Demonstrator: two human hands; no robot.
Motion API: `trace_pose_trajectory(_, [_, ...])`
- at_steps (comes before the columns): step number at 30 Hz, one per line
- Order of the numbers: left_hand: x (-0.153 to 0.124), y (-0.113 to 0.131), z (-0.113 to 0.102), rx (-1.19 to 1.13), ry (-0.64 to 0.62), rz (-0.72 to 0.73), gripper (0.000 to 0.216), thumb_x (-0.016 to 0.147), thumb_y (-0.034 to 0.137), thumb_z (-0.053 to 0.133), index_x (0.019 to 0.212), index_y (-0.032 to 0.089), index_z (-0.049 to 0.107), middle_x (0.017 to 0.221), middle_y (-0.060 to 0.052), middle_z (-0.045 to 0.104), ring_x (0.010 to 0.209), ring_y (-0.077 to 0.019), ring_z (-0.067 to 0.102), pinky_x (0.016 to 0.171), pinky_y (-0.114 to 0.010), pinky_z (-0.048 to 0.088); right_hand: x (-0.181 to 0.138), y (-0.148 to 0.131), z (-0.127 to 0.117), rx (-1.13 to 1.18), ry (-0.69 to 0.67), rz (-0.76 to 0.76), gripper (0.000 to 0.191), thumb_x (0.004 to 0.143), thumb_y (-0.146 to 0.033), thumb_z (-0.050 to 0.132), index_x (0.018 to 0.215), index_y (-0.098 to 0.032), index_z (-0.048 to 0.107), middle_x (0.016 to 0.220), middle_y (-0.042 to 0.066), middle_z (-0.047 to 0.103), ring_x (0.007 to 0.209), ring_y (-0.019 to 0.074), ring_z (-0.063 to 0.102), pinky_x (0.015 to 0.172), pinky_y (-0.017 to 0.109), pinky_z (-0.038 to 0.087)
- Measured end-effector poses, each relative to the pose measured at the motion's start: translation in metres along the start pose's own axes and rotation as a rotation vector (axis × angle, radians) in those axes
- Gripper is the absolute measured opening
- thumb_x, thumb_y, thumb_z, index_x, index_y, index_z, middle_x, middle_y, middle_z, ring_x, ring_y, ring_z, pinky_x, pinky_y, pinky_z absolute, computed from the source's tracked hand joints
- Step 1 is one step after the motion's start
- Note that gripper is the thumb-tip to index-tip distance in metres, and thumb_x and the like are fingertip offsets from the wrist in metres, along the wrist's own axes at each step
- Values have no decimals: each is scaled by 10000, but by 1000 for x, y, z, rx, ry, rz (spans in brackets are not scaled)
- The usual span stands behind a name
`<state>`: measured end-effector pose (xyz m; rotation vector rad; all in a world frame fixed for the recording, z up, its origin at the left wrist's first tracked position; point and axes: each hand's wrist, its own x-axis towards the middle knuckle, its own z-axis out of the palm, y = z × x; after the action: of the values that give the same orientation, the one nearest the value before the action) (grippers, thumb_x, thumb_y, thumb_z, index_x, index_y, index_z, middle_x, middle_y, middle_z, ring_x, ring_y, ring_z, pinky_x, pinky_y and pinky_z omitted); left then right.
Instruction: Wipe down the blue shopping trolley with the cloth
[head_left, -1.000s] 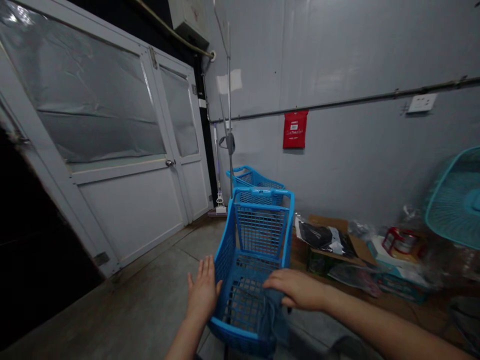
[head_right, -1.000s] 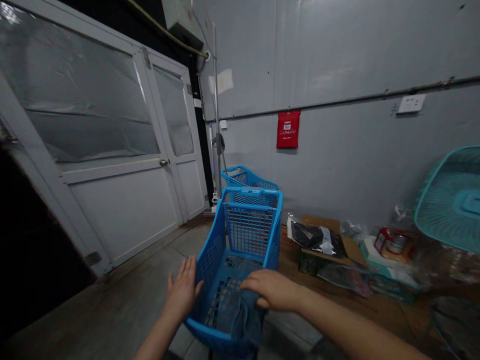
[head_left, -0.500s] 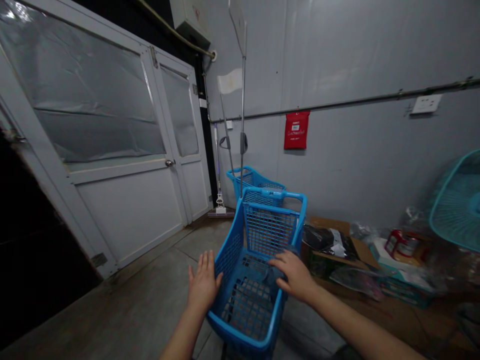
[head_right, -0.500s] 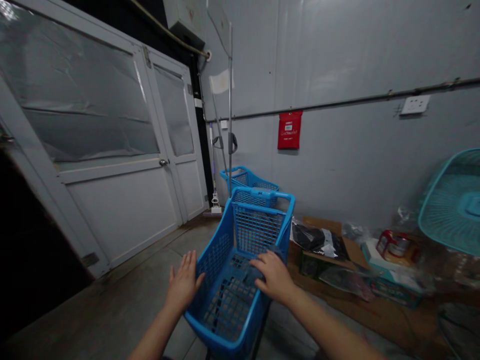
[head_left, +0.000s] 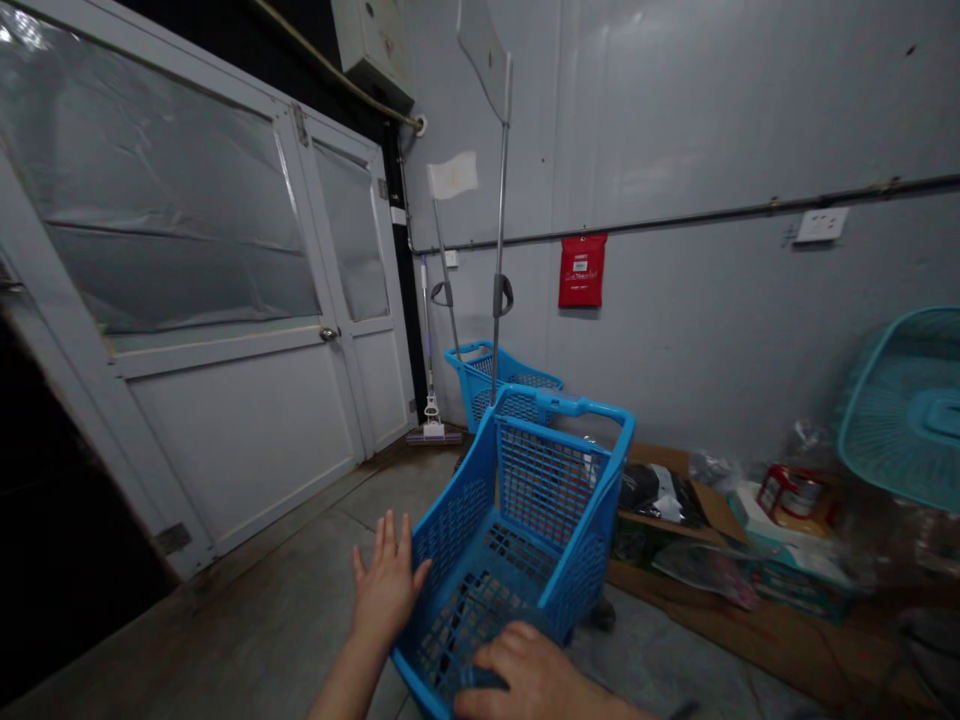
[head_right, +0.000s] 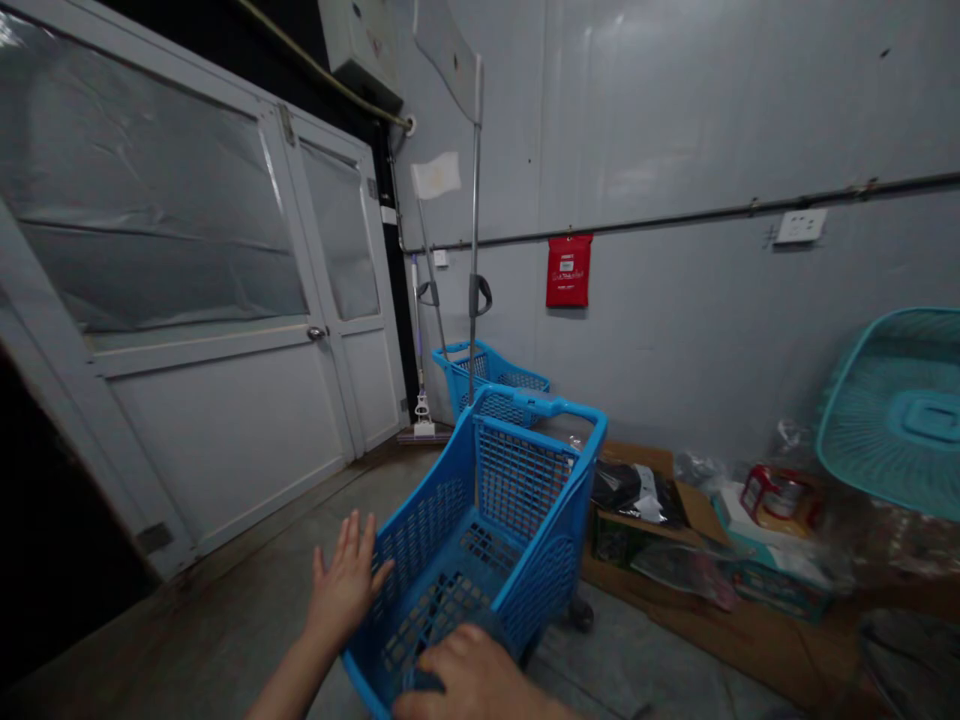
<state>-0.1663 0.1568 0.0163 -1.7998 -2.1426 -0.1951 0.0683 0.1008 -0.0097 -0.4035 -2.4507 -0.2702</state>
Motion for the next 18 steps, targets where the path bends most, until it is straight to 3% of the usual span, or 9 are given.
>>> trace_pose_trajectory(3, [1, -3, -2, 22, -41, 19, 654, 905, 395, 398, 1495, 164, 237, 1584, -138, 129, 1456, -285, 146, 1108, -610, 159, -8, 40, -59, 102, -295, 55, 493, 822, -364, 602, 1298, -300, 493, 1194, 69, 591, 993, 215, 567, 853, 346, 457])
trace_pose_trajectory(6, [2, -4, -4, 27, -69, 23, 667, 894, 403, 413, 1494, 168, 242, 1583, -137, 128, 1456, -287, 149, 1105, -612, 165, -22, 100, -101, 71, -366, 219, 547, 758, -185, 569, 1299, -241, 510, 1230, 111, 568, 1096, 247, 540, 929, 383, 439])
trace_pose_trajectory(10, [2, -4, -3, -11, -64, 22, 687, 891, 420, 404, 1498, 150, 228, 1582, -143, 141, 1456, -293, 146, 1104, -612, 174, -34, 196, -138, -102, -311, 358, 544, 731, -80, 497, 1255, -207, 567, 1233, 131, 564, 1131, 267, 526, 962, 419, 428])
trace_pose_trajectory(13, [4, -4, -2, -32, -56, 18, 684, 893, 430, 389, 1496, 145, 237, 1578, -146, 165, 1453, -292, 160, 1104, -608, 180, -30, 261, -167, -235, -113, 504, 537, 744, -67, 463, 1247, -214, 582, 1206, 119, 566, 1099, 266, 540, 946, 423, 440])
trace_pose_trajectory(15, [7, -7, 1, -35, -45, 22, 678, 898, 438, 373, 1495, 146, 240, 1575, -143, 177, 1450, -287, 177, 1106, -603, 184, -27, 292, -185, -335, 8, 564, 553, 736, -90, 497, 1269, -218, 573, 1237, 123, 545, 1132, 290, 514, 967, 451, 420])
trace_pose_trajectory(18, [11, -13, 7, -37, -22, 15, 675, 905, 455, 345, 1494, 139, 245, 1572, -140, 189, 1444, -285, 201, 1106, -595, 198, -29, 315, -196, -399, -17, 601, 509, 747, -170, 553, 1254, -194, 596, 1225, 138, 561, 1121, 301, 517, 972, 461, 409])
